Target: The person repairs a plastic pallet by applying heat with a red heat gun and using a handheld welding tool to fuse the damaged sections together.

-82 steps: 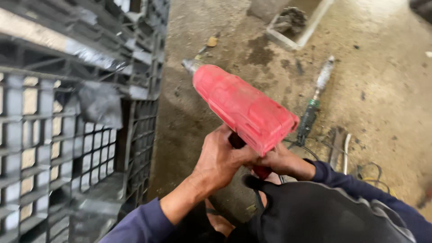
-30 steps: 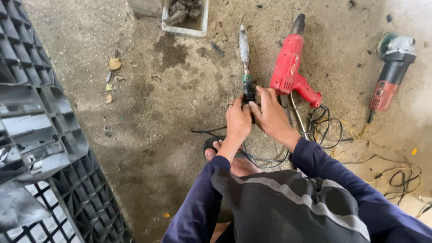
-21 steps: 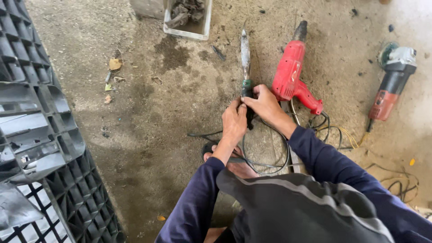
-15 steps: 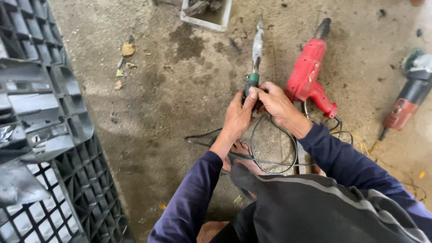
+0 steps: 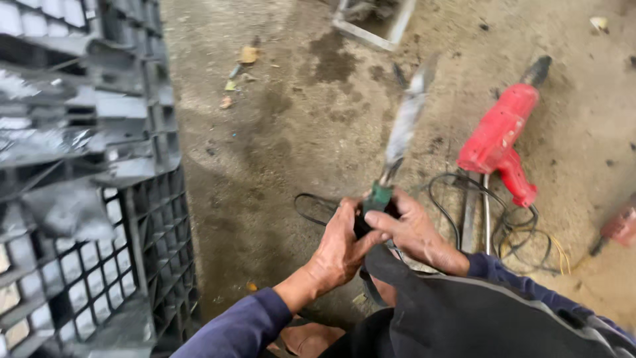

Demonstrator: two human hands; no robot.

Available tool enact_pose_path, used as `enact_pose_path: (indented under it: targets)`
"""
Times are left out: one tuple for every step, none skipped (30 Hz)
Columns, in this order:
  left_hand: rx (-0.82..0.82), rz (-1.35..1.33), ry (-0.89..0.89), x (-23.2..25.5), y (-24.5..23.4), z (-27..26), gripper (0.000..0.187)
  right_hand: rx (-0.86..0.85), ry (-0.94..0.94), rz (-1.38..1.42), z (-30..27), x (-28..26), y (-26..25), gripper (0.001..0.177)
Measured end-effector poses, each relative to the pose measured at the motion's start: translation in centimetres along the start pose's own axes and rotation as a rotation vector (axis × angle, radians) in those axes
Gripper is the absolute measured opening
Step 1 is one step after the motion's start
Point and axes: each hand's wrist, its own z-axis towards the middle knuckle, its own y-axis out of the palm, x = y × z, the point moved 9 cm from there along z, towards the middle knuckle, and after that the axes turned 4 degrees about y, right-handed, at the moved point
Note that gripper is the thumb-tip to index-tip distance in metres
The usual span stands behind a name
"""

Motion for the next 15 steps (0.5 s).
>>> enact_pose_path:
  targets:
    - [0.014,-0.002,-0.071,-0.3,-0.7,-0.9,0.055,-0.082,-0.001,-0.015,0.2,-0.3,1.8,0.029]
    - [0.028,-0.006,-0.141,-0.7,-1.6,-2.0,0.049,-0.116,-0.006,-0.031,0.4,-0.9,2.9,0.029]
    - [0.085,-0.009,-0.154,-0.7,-2.3,-3.1,0.049,-0.187,-0.209,-0.227,0.2,-3.3,4.4,0.028]
    - [0.136,-0.109,-0.241,-1.4,-2.4,-4.2,0.045,-0.258,-0.422,-0.413,-0.6,-5.4,6.5,0.027]
    - [0.217,-0.221,-0.336,-2.1,-2.6,-6.0,0.041,-0.349,-0.429,-0.428,-1.0,-6.2,8.3,0.027]
    - [0.306,-0.235,-0.356,-2.1,-3.2,-8.0,0.041,-0.336,-0.463,-0.598,-1.6,-7.0,9.8,0.031]
    - [0.345,-0.272,-0.308,-1.6,-3.5,-9.2,0.043,-0.326,-0.524,-0.765,-1.8,-8.3,11.6,0.036]
    - [0.383,-0.303,-0.259,-1.0,-3.9,-10.4,0.045,-0.425,-0.561,-0.776,-2.6,-9.3,13.8,0.036]
    - [0.457,-0.300,-0.258,-0.9,-4.9,-11.9,0.045,-0.517,-0.507,-0.749,-3.5,-9.8,15.5,0.034]
    - [0.504,-0.369,-0.263,-0.8,-5.4,-13.2,0.044,-0.609,-0.449,-0.727,-3.9,-10.2,17.3,0.032]
    - [0.517,-0.448,-0.275,-0.6,-5.3,-14.3,0.044,-0.652,-0.456,-0.736,-4.2,-10.8,18.9,0.032]
    - [0.560,-0.454,-0.279,-0.4,-5.9,-15.1,0.044,-0.716,-0.462,-0.753,-4.2,-11.2,20.6,0.030]
    - [0.580,-0.450,-0.378,-1.0,-6.2,-15.8,0.044,-0.765,-0.473,-0.771,-4.4,-11.4,22.0,0.028]
    - [0.598,-0.448,-0.477,-1.5,-6.6,-16.7,0.044,-0.792,-0.484,-0.781,-4.7,-11.4,23.0,0.028]
    - [0.633,-0.449,-0.468,-1.1,-7.4,-17.1,0.044,-0.786,-0.406,-0.765,-4.2,-11.3,23.6,0.027]
